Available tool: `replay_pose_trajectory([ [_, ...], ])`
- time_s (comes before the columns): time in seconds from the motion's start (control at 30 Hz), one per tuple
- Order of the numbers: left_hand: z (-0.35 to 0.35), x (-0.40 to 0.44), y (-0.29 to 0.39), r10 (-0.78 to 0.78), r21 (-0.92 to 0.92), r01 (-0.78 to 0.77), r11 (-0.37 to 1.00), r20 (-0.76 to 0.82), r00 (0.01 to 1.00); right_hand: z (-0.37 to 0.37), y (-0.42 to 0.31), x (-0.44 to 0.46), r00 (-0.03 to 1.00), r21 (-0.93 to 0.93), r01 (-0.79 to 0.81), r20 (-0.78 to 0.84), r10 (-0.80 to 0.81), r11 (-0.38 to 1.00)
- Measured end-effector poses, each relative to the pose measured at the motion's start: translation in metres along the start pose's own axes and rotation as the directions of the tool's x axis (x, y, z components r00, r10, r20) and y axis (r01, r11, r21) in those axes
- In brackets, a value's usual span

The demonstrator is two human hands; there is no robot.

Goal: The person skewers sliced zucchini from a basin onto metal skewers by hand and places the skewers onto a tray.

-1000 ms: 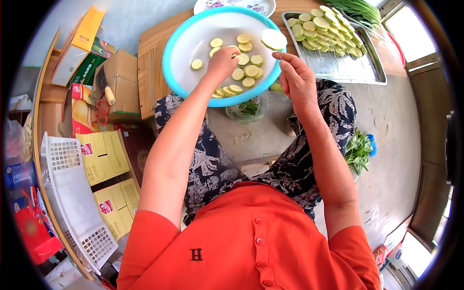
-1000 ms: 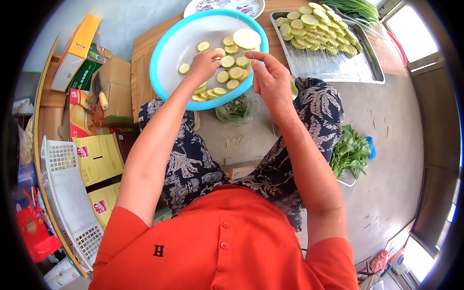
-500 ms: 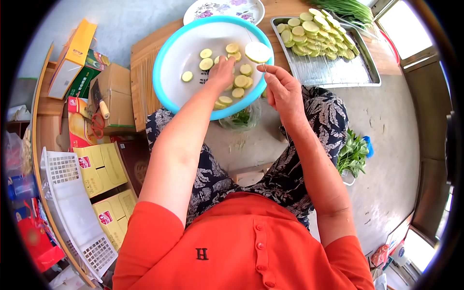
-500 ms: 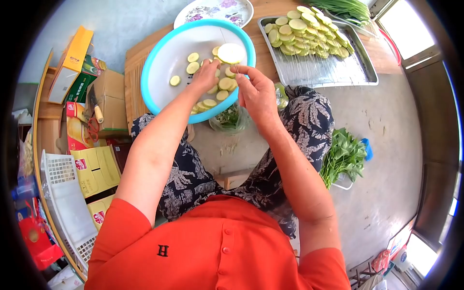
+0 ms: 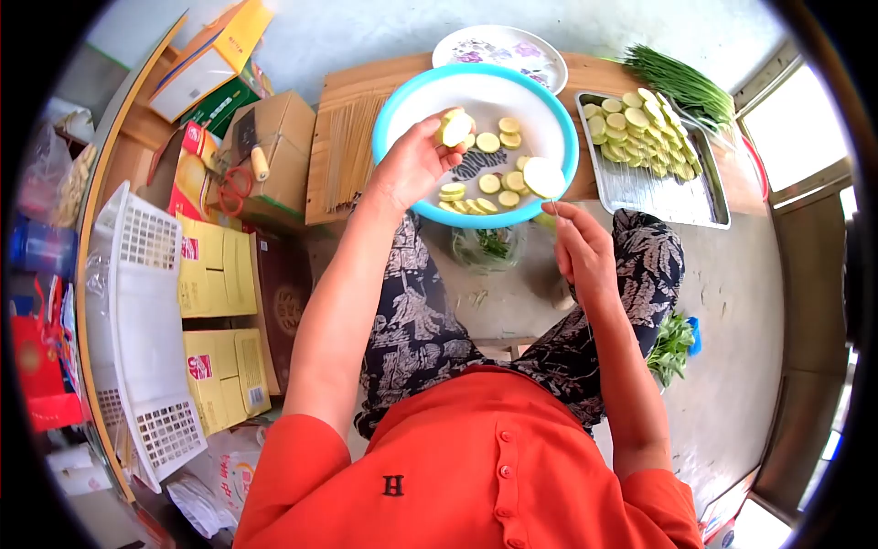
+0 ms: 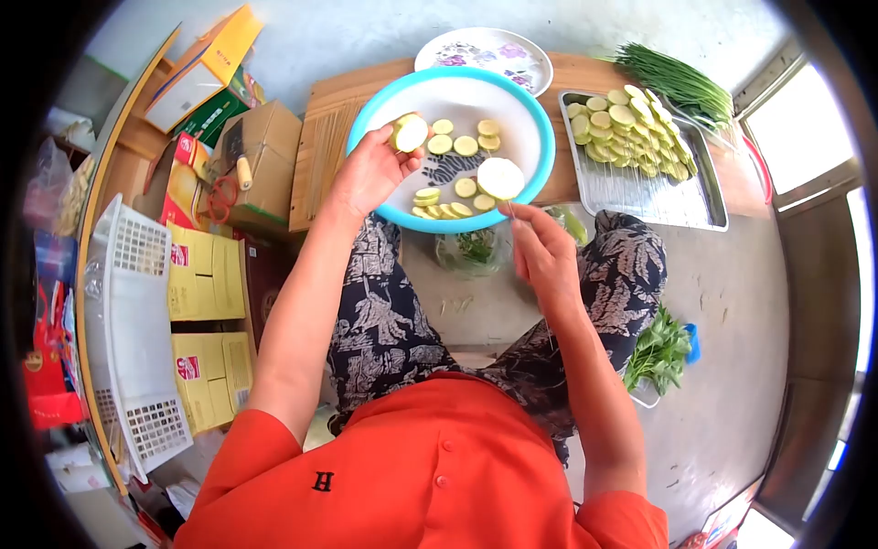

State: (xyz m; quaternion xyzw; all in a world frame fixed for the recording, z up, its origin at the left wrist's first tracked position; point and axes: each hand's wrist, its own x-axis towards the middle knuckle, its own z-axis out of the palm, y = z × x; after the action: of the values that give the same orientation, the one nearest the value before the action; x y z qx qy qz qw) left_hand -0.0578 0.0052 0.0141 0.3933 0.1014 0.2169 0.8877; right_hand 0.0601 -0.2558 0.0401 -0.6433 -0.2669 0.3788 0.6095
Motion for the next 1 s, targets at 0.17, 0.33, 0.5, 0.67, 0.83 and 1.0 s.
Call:
replay_pose_trajectory([
  [0.17, -0.013, -0.028, -0.002, 0.069, -0.013, -0.069, 0.998, -0.047, 0.997, 0.019, -0.017, -0.033, 0.99, -0.064, 0.003, 0.138, 0.006, 0.998],
  [0.33, -0.01, -0.025, -0.012, 0.074, 0.002, -0.074, 0.997, -0.028, 0.997, 0.037, -0.026, -0.047, 0.987, -0.053, 0.031, 0.16, -0.022, 0.998],
  [0.5, -0.006, -0.027, -0.006, 0.122, 0.024, -0.122, 0.992, -0.006, 0.992, 0.036, -0.031, -0.045, 0.983, -0.059, 0.008, 0.184, 0.003, 0.998],
  [0.67, -0.006, -0.03, -0.007, 0.109, 0.058, -0.11, 0.992, 0.011, 0.994, 0.035, -0.027, -0.04, 0.982, -0.074, -0.007, 0.186, 0.02, 0.997],
  [0.83, -0.001, -0.031, -0.003, 0.109, 0.062, -0.109, 0.992, 0.0, 0.994, 0.036, -0.026, -0.039, 0.982, -0.091, -0.028, 0.182, 0.045, 0.995],
  [1.0, -0.001, -0.031, -0.005, 0.124, 0.038, -0.124, 0.991, 0.003, 0.992, 0.036, -0.025, -0.04, 0.982, -0.067, -0.035, 0.184, 0.046, 0.997],
])
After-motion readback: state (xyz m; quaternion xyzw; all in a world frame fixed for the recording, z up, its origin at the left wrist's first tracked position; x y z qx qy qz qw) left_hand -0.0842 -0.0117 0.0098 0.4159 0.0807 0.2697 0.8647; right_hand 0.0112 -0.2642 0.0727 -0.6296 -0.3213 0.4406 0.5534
